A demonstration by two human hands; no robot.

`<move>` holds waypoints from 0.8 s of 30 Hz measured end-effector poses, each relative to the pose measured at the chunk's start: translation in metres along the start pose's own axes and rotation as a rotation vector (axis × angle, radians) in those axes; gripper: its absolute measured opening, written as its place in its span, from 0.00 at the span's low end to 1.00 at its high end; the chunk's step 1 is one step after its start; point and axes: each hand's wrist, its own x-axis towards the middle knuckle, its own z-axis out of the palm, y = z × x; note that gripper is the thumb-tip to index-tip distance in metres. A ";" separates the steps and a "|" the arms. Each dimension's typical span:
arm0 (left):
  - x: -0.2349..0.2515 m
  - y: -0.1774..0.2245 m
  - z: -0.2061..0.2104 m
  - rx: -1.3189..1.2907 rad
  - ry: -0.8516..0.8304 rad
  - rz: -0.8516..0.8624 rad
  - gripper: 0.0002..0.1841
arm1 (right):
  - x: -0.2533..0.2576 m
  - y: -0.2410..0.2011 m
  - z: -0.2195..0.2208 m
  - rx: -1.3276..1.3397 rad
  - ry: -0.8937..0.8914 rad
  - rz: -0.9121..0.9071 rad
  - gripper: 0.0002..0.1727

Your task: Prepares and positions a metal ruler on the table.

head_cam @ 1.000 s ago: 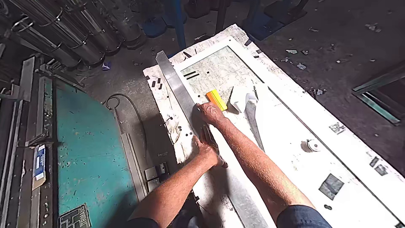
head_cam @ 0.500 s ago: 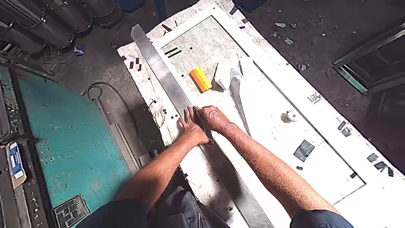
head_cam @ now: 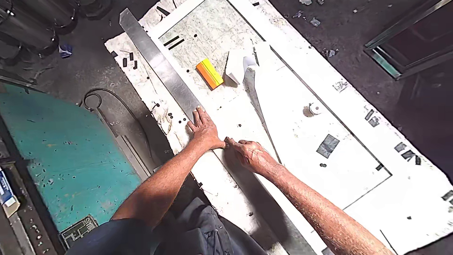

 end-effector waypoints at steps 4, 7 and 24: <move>0.001 0.001 0.002 0.006 0.011 -0.008 0.92 | -0.035 0.006 0.009 -0.026 0.013 0.002 0.29; -0.002 0.002 0.001 0.017 0.006 -0.003 0.92 | -0.063 0.010 0.016 -0.032 0.037 0.003 0.29; -0.001 -0.001 0.003 0.082 0.067 -0.016 0.93 | -0.217 -0.014 0.056 0.135 0.305 0.247 0.17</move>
